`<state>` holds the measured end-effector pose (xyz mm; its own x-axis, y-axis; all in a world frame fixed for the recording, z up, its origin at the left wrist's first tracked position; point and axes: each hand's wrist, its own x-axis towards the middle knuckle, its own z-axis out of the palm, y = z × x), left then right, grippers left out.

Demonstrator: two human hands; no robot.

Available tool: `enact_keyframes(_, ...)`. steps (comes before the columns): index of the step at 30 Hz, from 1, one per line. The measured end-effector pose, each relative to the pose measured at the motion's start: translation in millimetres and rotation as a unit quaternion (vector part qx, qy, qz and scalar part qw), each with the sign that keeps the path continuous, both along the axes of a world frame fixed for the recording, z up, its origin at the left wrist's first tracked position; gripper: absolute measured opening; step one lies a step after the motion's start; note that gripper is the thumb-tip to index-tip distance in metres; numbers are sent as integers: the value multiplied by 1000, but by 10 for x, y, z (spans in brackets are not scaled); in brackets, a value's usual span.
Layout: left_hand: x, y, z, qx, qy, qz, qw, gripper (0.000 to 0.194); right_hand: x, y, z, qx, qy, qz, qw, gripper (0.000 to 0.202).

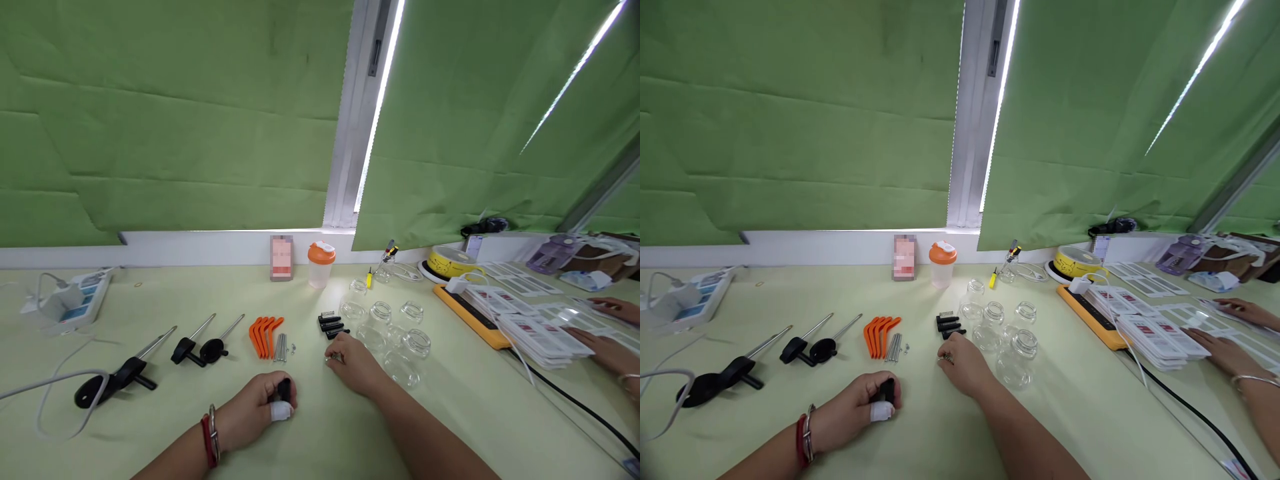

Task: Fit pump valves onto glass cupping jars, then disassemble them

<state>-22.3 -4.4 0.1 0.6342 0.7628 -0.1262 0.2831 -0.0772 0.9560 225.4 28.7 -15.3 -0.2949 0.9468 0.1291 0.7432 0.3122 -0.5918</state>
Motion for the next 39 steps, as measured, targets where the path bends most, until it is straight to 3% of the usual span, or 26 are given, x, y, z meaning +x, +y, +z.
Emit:
enact_keyframes(9, 13, -20, 37, 2, 4, 1, 1000, 10, -34, -2, -25, 20, -29, 14, 999, 17)
enact_keyframes(18, 9, -11, 23, -8, -18, -7, 1000, 9, -93, -60, 74, 70, -50, 18, 996, 20)
enact_keyframes(22, 16, -5, 2, -2, -26, -14, 1000, 8, -251, -173, 151, 108, 43, 37, 993, 18)
enact_keyframes(26, 32, -5, -32, 5, -38, -23, 999, 10, -481, -326, 199, 92, 148, 89, 981, 15)
enact_keyframes(30, 40, -3, -84, 16, -55, -29, 998, 10, -600, -405, 215, 64, 172, 121, 976, 16)
enact_keyframes(39, 21, 7, -133, 16, -51, -30, 998, 8, -592, -387, 193, 46, 179, 131, 974, 18)
